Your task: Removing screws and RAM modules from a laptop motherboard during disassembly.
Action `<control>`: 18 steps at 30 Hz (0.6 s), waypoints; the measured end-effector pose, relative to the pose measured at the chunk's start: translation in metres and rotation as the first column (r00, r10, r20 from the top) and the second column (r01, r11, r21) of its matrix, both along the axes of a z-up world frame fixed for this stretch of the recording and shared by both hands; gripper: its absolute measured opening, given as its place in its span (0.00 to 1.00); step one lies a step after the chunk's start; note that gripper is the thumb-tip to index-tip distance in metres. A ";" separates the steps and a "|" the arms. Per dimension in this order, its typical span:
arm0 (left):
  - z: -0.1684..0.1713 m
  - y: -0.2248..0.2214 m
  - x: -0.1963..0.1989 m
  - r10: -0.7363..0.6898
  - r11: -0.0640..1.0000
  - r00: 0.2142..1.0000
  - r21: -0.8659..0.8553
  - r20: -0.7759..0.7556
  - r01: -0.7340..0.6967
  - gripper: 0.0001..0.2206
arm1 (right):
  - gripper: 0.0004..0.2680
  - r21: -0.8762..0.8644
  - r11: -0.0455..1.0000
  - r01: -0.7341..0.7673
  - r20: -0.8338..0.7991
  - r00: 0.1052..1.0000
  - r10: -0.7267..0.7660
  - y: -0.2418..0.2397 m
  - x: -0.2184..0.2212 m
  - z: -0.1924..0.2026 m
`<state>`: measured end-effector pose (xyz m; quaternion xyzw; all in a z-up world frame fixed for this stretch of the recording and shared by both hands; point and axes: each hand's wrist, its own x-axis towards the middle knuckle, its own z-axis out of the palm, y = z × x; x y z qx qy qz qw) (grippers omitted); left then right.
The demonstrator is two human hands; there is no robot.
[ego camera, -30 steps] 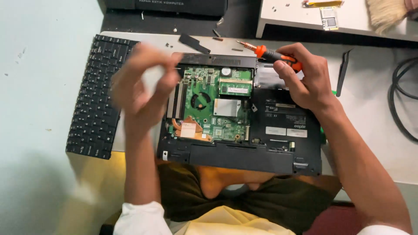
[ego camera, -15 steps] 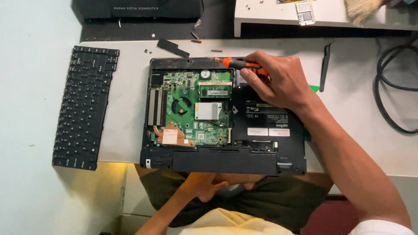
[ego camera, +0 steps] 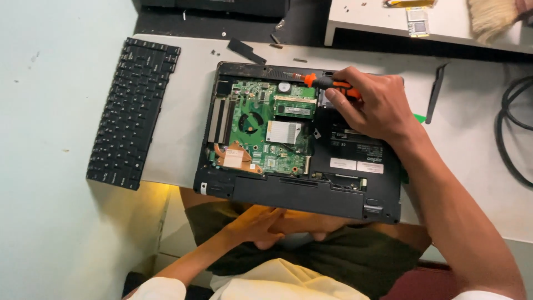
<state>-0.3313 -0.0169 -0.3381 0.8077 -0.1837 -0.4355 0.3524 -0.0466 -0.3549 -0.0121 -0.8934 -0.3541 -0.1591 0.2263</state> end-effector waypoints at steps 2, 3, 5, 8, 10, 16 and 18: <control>0.037 -0.005 0.012 -0.066 0.990 0.997 0.126 0.030 0.061 0.45 | 0.10 0.022 1.000 -0.009 -0.014 1.000 0.009 -0.001 0.000 0.001; 0.055 -0.011 0.017 -0.143 0.962 0.988 0.242 0.051 0.127 0.50 | 0.09 0.033 0.999 -0.008 -0.028 1.000 0.009 -0.003 -0.001 0.003; 0.087 -0.012 0.027 -0.161 0.945 0.976 0.307 0.144 0.111 0.44 | 0.10 0.058 0.998 -0.008 -0.039 0.999 0.011 -0.004 -0.001 0.002; 0.040 -0.002 0.016 -0.082 0.959 0.981 0.282 0.176 0.030 0.42 | 0.12 0.079 0.997 -0.001 -0.052 0.999 0.005 -0.006 0.001 0.003; 0.000 0.007 0.004 0.013 0.979 0.995 0.201 0.100 -0.033 0.44 | 0.12 0.081 0.997 0.009 -0.062 0.998 -0.004 -0.008 0.000 0.001; 0.096 -0.013 0.030 -0.115 0.988 0.993 0.107 0.035 0.110 0.41 | 0.12 0.022 1.000 0.011 0.001 1.000 -0.011 -0.006 0.001 -0.001; 0.157 -0.028 0.048 -0.268 0.912 0.961 0.339 0.068 0.231 0.45 | 0.13 0.062 0.998 0.006 -0.034 0.999 -0.004 -0.008 0.000 -0.002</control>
